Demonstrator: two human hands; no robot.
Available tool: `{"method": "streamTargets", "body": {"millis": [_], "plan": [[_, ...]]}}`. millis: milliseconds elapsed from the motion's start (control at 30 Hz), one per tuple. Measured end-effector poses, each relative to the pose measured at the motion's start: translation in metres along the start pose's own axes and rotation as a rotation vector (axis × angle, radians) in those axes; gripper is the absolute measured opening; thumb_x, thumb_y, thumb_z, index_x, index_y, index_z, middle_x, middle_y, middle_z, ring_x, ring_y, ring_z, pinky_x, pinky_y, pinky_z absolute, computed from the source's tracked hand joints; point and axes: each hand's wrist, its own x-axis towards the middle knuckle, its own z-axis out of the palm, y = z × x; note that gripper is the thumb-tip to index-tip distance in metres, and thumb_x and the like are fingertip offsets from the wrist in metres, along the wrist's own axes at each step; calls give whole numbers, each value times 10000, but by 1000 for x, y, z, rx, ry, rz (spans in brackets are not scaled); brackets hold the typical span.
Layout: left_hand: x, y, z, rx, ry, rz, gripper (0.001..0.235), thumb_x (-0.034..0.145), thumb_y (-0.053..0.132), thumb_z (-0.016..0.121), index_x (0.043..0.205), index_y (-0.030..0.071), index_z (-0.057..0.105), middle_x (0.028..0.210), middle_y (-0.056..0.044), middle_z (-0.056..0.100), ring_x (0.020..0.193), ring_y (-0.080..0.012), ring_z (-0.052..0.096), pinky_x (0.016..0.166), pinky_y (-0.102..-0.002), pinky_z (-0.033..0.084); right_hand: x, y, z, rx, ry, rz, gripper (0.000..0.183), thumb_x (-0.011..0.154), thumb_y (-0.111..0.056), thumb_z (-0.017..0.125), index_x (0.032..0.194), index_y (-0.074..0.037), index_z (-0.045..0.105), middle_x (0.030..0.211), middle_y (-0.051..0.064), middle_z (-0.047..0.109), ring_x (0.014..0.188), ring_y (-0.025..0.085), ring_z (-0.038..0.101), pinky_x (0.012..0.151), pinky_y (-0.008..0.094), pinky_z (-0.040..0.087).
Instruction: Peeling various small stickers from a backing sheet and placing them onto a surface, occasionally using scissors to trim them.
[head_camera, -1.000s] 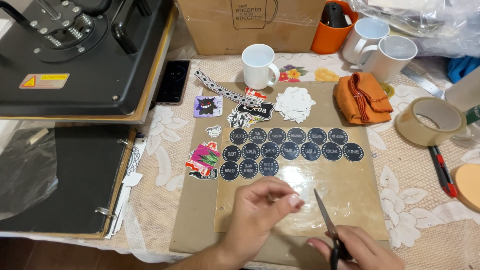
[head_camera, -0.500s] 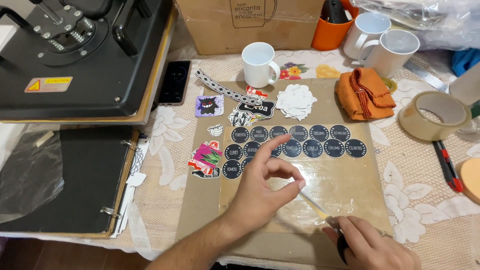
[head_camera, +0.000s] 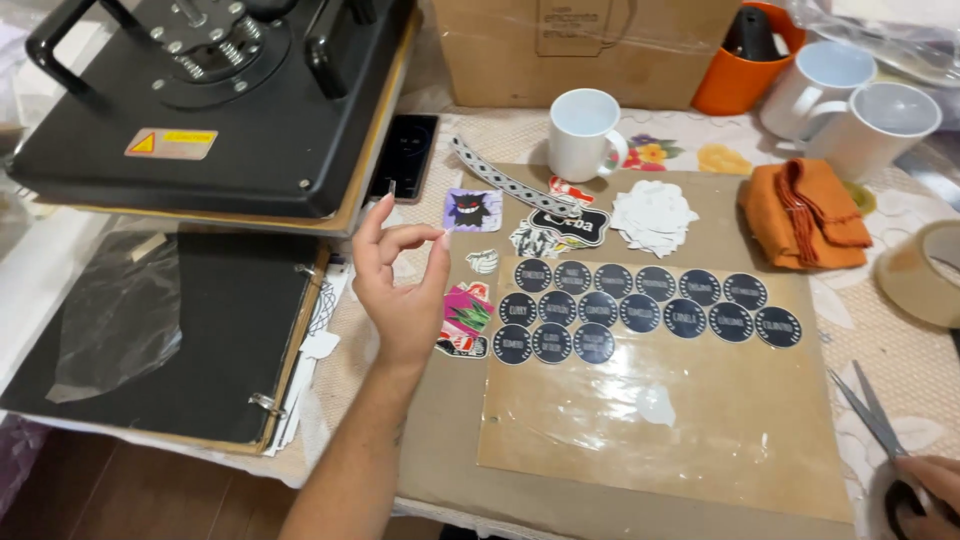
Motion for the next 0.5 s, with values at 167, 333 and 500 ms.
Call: {"method": "streamTargets", "body": {"millis": [167,333,500], "plan": [[-5,-26,-6,27,46,261,586,916,-149,697,1400,-63,379,1001,-167,708,957,-241,704,998,-362,585,86,-378,-42,-525,-243,-327,336,887,-334,558,1189,-435,670,1291,-179,640,1169,156,644,833,382,589],[-9,-38,-7,101,172,281,621,785,-116,782,1334,-87,493,862,-82,765,856,-216,676,858,-354,556,185,-495,79,-150,-401,-590,207,851,-264,723,1047,-198,739,1155,91,715,1052,389,688,858,520,569],[1,-30,-15,98,227,264,596,824,-108,743,1354,-78,472,863,-86,749,871,-223,651,894,-383,523,244,-512,142,-159,-467,-475,461,737,-371,855,1148,-209,725,1208,71,668,1093,357,681,921,488,545]]}}
